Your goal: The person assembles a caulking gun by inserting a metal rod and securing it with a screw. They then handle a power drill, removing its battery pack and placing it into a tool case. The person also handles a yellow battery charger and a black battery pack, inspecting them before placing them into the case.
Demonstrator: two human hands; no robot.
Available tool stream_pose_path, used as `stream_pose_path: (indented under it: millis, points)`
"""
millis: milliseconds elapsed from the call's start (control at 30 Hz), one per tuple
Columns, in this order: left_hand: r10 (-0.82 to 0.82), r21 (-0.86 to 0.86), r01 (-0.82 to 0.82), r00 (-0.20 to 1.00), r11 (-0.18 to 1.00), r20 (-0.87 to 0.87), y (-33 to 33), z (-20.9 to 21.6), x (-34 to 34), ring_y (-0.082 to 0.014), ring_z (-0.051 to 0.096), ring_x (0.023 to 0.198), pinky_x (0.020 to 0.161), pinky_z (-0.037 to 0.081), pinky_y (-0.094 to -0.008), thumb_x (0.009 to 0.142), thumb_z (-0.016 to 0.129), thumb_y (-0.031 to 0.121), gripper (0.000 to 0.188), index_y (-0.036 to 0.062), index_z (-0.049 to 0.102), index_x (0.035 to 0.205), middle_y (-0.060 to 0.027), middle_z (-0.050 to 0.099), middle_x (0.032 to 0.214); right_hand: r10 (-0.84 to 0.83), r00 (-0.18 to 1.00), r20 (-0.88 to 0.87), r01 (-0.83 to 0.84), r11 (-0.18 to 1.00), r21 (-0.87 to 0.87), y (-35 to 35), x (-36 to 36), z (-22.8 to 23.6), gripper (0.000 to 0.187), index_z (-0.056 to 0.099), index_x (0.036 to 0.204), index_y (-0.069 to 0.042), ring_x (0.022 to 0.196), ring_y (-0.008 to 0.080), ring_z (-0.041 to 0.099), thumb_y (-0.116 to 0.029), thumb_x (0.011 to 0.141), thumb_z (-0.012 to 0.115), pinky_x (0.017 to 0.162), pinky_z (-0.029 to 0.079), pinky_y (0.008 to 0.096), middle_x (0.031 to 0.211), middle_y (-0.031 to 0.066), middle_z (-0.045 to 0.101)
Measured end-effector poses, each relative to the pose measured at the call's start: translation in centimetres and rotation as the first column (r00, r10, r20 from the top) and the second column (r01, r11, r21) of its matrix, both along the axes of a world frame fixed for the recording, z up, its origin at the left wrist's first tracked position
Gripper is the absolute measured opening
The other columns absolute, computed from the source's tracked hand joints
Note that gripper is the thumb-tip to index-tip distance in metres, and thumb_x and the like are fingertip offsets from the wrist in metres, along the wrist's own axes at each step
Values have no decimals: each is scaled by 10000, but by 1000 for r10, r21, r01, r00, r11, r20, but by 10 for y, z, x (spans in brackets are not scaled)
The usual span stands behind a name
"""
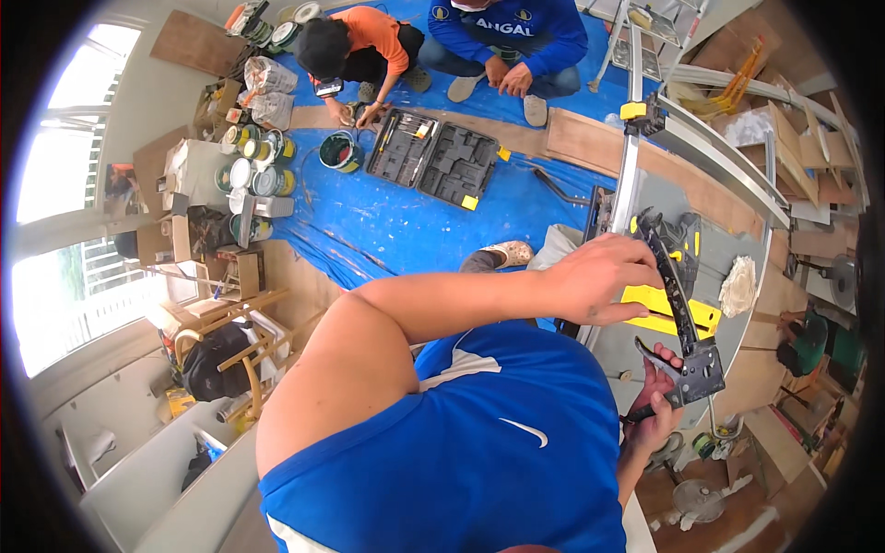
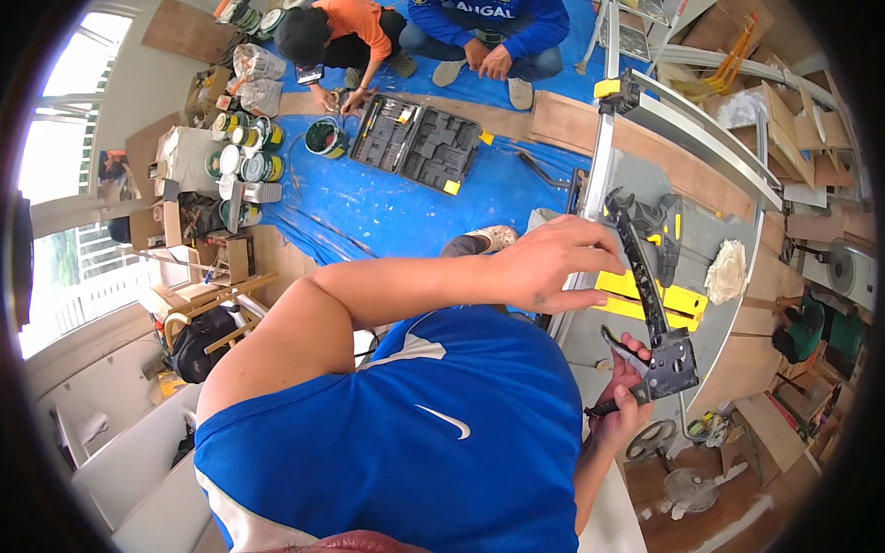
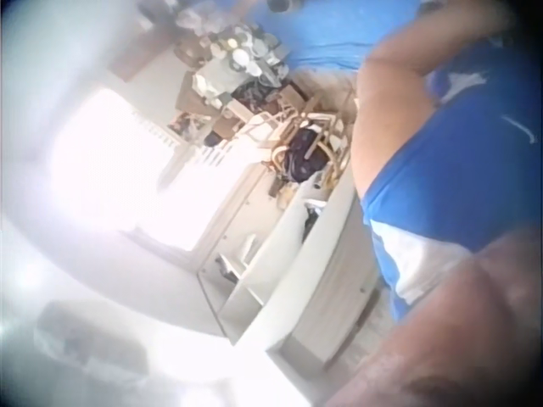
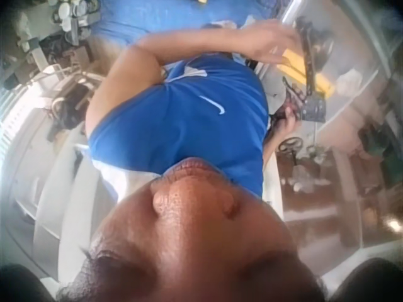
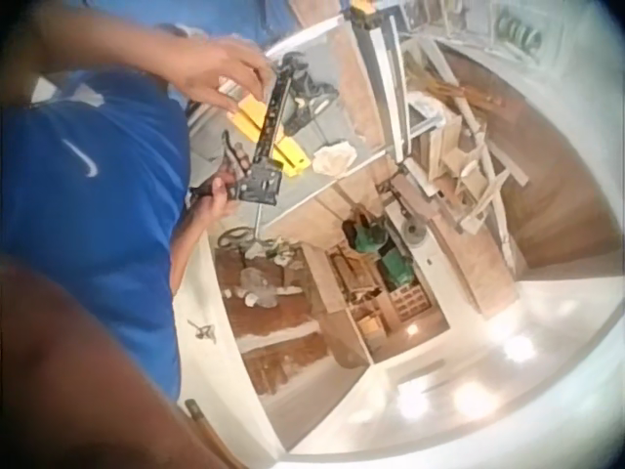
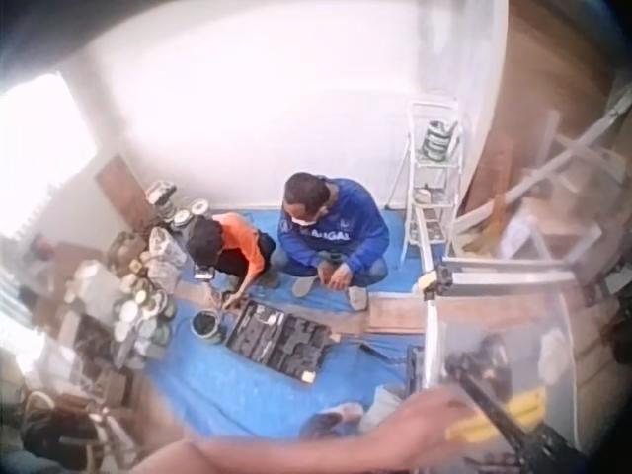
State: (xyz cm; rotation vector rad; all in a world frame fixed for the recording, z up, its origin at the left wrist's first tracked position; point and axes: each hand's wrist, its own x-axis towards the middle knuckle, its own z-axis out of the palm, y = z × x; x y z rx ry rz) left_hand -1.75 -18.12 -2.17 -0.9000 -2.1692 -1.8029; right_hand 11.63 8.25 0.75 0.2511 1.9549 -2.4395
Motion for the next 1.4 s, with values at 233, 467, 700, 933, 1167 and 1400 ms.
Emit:
stream_pose_path:
  millis: [233, 467, 700, 933, 1167, 1400]
  points:
    - [20, -106, -4, 987, 994, 158, -27, -58, -7, -355, 665, 1005, 856, 540, -432, 869, 779, 207, 320, 66, 718, 1150, -138, 684, 1099, -62, 998, 1, 62, 998, -5, 0, -6, -11, 647, 483, 1400, 44, 1373, 392, 502, -136, 802, 649, 1173, 367, 540, 1396, 249, 550]
    - [401, -408, -197, 763, 891, 508, -116, -196, 39, -280, 707, 887, 821, 579, -393, 869, 794, 273, 439, 130, 699, 1273, -119, 741, 1041, -42, 999, -27, 42, 999, -2, -6, 22, -20, 661, 458, 1433, 53, 1403, 378, 482, -145, 821, 611, 1181, 363, 529, 1443, 247, 535]
    - [806, -693, -492, 33, 527, 591, -300, -318, 153, -419, 624, 1253, 1050, 504, -444, 803, 837, 453, 1008, -48, 349, 1530, -311, 642, 1314, -43, 999, 7, 43, 998, -55, -26, 97, -28, 698, 453, 1395, 90, 1348, 383, 519, -153, 777, 669, 1148, 404, 507, 1377, 288, 544]
    - [851, -778, -435, -49, 453, 522, -381, -266, 176, -349, 724, 1060, 968, 534, -410, 830, 796, 435, 1107, -23, 164, 1615, -220, 754, 1017, -103, 992, 68, 108, 992, -66, -48, 168, -34, 662, 495, 1365, 93, 1325, 382, 553, -122, 762, 662, 1131, 437, 512, 1347, 283, 574]
    - [819, -770, -384, -56, 510, 571, -406, -227, 96, -297, 762, 845, 772, 597, -386, 832, 784, 428, 1138, -13, 98, 1626, -230, 741, 1026, -102, 994, 38, 100, 993, 62, -55, 177, -23, 692, 449, 1451, 54, 1431, 341, 477, -161, 807, 584, 1197, 359, 504, 1479, 247, 520]
    - [615, -576, -253, 496, 778, 613, -327, -233, 48, -361, 680, 1176, 1016, 526, -433, 802, 794, 571, 756, 14, 681, 1301, -219, 708, 1251, -115, 993, 39, 111, 989, 100, -132, 112, -9, 694, 460, 1442, 42, 1444, 352, 457, -153, 802, 645, 1213, 327, 508, 1515, 261, 485]
